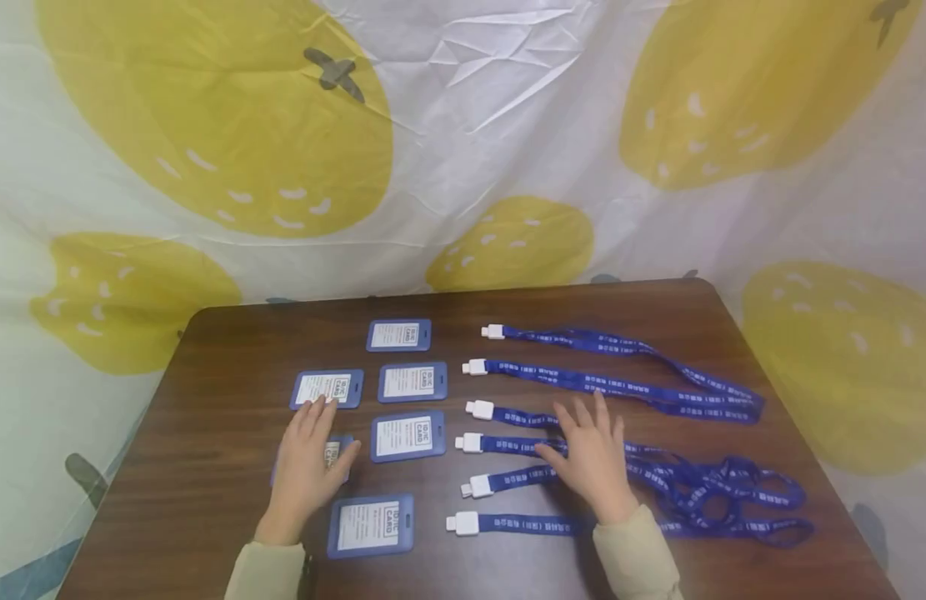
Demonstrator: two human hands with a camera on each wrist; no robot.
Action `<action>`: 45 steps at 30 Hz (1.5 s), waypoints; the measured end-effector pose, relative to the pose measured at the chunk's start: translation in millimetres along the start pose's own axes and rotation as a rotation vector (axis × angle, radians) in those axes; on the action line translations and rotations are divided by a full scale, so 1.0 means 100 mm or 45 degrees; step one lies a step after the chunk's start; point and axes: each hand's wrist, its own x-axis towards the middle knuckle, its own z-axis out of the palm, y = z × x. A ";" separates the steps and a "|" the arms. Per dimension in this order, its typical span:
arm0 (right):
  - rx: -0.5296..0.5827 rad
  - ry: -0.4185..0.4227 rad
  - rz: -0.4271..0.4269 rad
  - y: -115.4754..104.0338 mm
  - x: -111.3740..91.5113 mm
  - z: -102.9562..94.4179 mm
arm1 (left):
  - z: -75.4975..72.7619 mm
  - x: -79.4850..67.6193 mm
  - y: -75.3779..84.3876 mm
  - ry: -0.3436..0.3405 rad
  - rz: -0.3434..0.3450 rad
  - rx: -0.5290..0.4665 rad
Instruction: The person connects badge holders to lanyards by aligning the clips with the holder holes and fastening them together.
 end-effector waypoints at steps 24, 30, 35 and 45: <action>0.075 0.009 -0.270 -0.16 0.63 0.00 | 0.14 0.61 -0.16 -0.088 -0.124 -0.406; 0.112 -0.056 -0.270 -0.16 0.86 0.06 | 0.17 0.82 -0.21 -0.273 -0.128 -0.318; 0.123 -0.073 -0.228 -0.13 1.02 0.12 | 0.24 1.00 -0.25 -0.346 -0.136 -0.274; 0.107 -0.014 -0.168 -0.12 1.29 0.17 | 0.36 1.17 -0.30 -0.345 -0.164 -0.267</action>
